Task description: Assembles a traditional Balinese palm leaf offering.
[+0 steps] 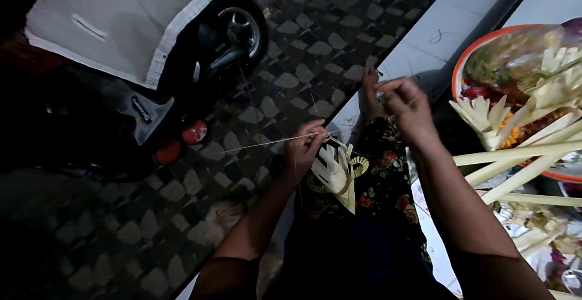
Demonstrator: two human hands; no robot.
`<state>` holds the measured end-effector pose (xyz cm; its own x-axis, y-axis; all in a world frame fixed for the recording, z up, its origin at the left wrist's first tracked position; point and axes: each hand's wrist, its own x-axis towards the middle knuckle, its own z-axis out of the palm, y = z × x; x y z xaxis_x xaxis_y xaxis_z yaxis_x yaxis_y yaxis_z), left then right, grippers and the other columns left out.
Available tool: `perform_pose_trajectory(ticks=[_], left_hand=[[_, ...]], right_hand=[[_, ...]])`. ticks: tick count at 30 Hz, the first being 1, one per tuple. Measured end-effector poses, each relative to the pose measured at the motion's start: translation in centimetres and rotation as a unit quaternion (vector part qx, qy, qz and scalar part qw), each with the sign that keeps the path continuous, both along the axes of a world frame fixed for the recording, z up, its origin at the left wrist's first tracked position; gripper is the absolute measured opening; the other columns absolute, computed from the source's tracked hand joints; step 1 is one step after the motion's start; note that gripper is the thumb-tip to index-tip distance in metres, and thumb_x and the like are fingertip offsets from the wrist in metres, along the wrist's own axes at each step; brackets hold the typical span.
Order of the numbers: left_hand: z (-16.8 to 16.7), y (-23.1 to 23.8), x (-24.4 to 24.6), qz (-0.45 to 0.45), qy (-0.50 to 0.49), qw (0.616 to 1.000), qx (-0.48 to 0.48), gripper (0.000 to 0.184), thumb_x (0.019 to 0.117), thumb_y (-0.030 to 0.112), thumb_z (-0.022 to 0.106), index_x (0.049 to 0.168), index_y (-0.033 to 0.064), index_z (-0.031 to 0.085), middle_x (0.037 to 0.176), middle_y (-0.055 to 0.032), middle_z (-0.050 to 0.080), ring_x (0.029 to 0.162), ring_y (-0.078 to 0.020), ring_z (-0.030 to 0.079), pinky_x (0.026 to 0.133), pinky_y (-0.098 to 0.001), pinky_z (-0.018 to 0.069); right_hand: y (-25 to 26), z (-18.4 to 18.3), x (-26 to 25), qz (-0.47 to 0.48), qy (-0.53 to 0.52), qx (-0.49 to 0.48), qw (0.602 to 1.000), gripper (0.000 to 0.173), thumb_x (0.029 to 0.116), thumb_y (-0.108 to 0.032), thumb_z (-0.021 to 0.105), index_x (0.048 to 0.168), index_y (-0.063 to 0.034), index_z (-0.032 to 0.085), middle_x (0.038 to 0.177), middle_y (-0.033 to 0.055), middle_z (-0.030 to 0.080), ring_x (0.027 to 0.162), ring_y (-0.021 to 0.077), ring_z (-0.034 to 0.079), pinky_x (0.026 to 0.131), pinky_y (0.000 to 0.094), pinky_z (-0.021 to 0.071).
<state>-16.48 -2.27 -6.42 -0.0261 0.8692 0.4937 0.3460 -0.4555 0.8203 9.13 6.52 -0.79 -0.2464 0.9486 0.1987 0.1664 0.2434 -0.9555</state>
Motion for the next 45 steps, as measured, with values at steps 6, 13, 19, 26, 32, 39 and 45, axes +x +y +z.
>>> perform_pose_trajectory(ticks=[6, 13, 19, 26, 32, 39, 45], left_hand=[[0.0, 0.3, 0.2, -0.002, 0.029, 0.999, 0.020, 0.028, 0.0977, 0.003, 0.065, 0.124, -0.0048, 0.062, 0.105, -0.0087, 0.074, 0.090, -0.0094, 0.071, 0.080, -0.0252, 0.0609], [-0.1, 0.1, 0.1, 0.010, 0.060, 0.998, 0.018, 0.028, 0.0979, 0.006, 0.066, 0.124, -0.0030, 0.064, 0.104, -0.0073, 0.074, 0.091, -0.0096, 0.071, 0.080, -0.0261, 0.0597], [0.0, 0.0, 0.1, 0.005, 0.024, 1.000, -0.018, 0.018, 0.0973, 0.006, 0.067, 0.113, -0.0030, 0.066, 0.097, -0.0061, 0.074, 0.083, -0.0072, 0.070, 0.076, -0.0248, 0.0601], [-0.3, -0.6, 0.2, -0.006, -0.033, 0.997, -0.076, 0.012, 0.0997, 0.006, 0.064, 0.108, -0.0015, 0.067, 0.105, -0.0071, 0.071, 0.072, -0.0087, 0.067, 0.065, -0.0257, 0.0604], [-0.2, -0.7, 0.5, -0.005, -0.050, 0.997, -0.053, 0.008, 0.0990, 0.007, 0.064, 0.103, 0.0004, 0.066, 0.108, -0.0061, 0.070, 0.062, -0.0020, 0.058, 0.051, -0.0172, 0.0490], [-0.1, -0.9, 0.3, -0.014, -0.023, 0.999, -0.041, 0.007, 0.0989, 0.008, 0.064, 0.101, 0.0011, 0.066, 0.107, -0.0060, 0.071, 0.062, -0.0017, 0.059, 0.050, -0.0168, 0.0491], [0.2, -1.4, -0.1, -0.025, 0.004, 0.999, -0.034, 0.006, 0.0983, 0.006, 0.065, 0.100, 0.0009, 0.067, 0.108, -0.0070, 0.072, 0.064, -0.0034, 0.063, 0.051, -0.0179, 0.0527]], right_hand=[[-2.2, -2.2, -4.5, 0.256, -0.078, -0.109, 0.958, 0.028, 0.1085, -0.016, 0.047, 0.132, -0.0125, 0.062, 0.116, 0.0027, 0.070, 0.073, 0.0100, 0.065, 0.064, 0.0288, 0.0564], [-1.4, -3.8, -5.4, 0.332, 0.005, -0.190, 0.924, 0.027, 0.1092, -0.014, 0.044, 0.127, -0.0024, 0.060, 0.098, 0.0082, 0.070, 0.088, 0.0125, 0.067, 0.082, 0.0308, 0.0559], [-1.6, -4.5, -5.3, 0.276, -0.022, -0.134, 0.951, 0.018, 0.1059, -0.016, 0.055, 0.114, -0.0046, 0.065, 0.078, 0.0019, 0.061, 0.067, 0.0074, 0.055, 0.064, 0.0261, 0.0486], [-2.1, -5.1, -5.0, 0.249, -0.018, -0.089, 0.964, 0.017, 0.1047, -0.016, 0.057, 0.113, -0.0056, 0.069, 0.077, 0.0003, 0.061, 0.066, 0.0055, 0.054, 0.064, 0.0245, 0.0480], [-2.3, -6.0, -4.9, 0.239, -0.034, -0.073, 0.968, 0.017, 0.1050, -0.018, 0.057, 0.111, -0.0061, 0.069, 0.075, 0.0007, 0.059, 0.064, 0.0070, 0.052, 0.063, 0.0265, 0.0469], [-2.2, -6.5, -4.9, 0.230, -0.060, -0.059, 0.970, 0.017, 0.1050, -0.017, 0.056, 0.110, -0.0072, 0.069, 0.076, 0.0019, 0.060, 0.066, 0.0092, 0.053, 0.065, 0.0305, 0.0478], [-1.6, -7.4, -5.0, 0.228, -0.088, -0.032, 0.969, 0.018, 0.1051, -0.018, 0.056, 0.109, -0.0069, 0.069, 0.074, 0.0031, 0.060, 0.064, 0.0111, 0.054, 0.064, 0.0330, 0.0490]])
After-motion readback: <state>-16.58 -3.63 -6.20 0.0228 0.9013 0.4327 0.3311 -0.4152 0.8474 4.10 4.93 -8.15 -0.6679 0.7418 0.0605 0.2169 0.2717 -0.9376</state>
